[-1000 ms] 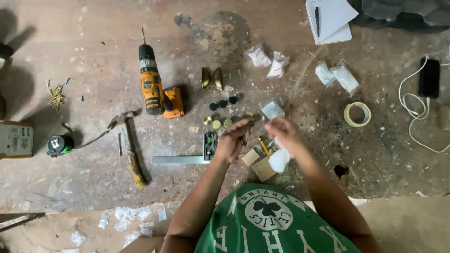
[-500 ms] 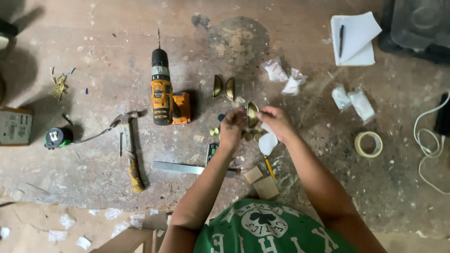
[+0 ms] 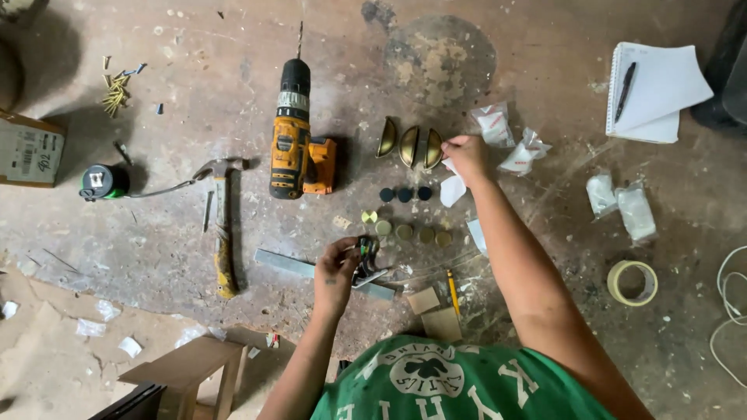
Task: The person organizes hardware components on a workbench by opening small plastic bags and arranging the metal pieces on the table.
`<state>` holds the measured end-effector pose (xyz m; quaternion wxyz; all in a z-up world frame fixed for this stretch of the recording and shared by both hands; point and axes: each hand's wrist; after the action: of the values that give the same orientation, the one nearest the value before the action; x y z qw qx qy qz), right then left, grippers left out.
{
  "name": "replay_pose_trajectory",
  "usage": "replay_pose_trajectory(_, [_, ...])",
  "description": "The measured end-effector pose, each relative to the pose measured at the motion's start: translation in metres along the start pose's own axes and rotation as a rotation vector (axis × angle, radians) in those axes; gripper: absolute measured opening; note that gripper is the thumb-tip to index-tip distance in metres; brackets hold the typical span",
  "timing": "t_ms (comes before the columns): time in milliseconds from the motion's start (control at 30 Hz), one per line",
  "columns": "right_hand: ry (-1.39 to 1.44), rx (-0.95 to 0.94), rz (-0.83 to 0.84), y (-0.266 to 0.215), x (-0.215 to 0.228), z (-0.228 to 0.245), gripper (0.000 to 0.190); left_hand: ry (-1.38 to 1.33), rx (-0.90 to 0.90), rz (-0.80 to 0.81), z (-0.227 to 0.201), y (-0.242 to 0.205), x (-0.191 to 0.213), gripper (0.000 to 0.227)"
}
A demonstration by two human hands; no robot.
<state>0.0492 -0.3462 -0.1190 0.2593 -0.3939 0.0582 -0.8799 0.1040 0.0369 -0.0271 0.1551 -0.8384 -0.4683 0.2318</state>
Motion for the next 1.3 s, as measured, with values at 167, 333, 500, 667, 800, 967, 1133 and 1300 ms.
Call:
replay_pose_trajectory(167, [-0.09, 0.004, -0.161, -0.036, 0.016, 0.003, 0.025, 0.071, -0.018, 0.069, -0.008, -0.021, -0.024, 0.03])
replay_pose_trajectory(333, [0.105, 0.049, -0.205, -0.205, 0.037, 0.112, 0.045, 0.015, -0.051, 0.306, -0.06, -0.056, -0.082, 0.078])
replay_pose_trajectory(500, [-0.063, 0.151, 0.106, -0.212, 0.026, 0.101, 0.046, -0.114, 0.123, 0.101, -0.032, -0.044, -0.069, 0.04])
replay_pose_trajectory(667, [-0.522, 0.218, -0.36, -0.075, 0.112, 0.02, 0.043, -0.03, 0.122, -0.439, -0.057, -0.062, 0.053, 0.042])
replay_pose_trajectory(800, [-0.509, -0.012, -0.201, -0.004, 0.127, -0.073, 0.06, -0.242, -0.066, -1.126, 0.014, -0.074, 0.203, 0.035])
replay_pose_trajectory(967, [-0.229, 0.068, -0.265, -0.043, 0.117, -0.104, 0.038, 0.655, -0.091, -1.083, 0.036, -0.086, 0.241, 0.072])
replay_pose_trajectory(1133, [-0.163, 0.08, -0.416, -0.138, 0.112, -0.102, 0.032, 0.485, -0.616, -0.588, 0.016, -0.065, 0.087, 0.063])
replay_pose_trajectory(1300, [0.108, -0.166, -0.032, -0.252, 0.097, -0.091, 0.066, 0.222, -0.371, 0.444, -0.004, -0.105, -0.099, 0.067])
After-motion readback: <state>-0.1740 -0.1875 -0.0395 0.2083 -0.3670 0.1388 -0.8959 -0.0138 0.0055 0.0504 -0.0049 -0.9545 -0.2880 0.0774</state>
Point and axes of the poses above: each hand's wrist, its own y-axis towards the middle knuckle, its own x-axis out of the back of the hand, z = x × y, and after that the axes turned 14 degrees about -y, right-handed
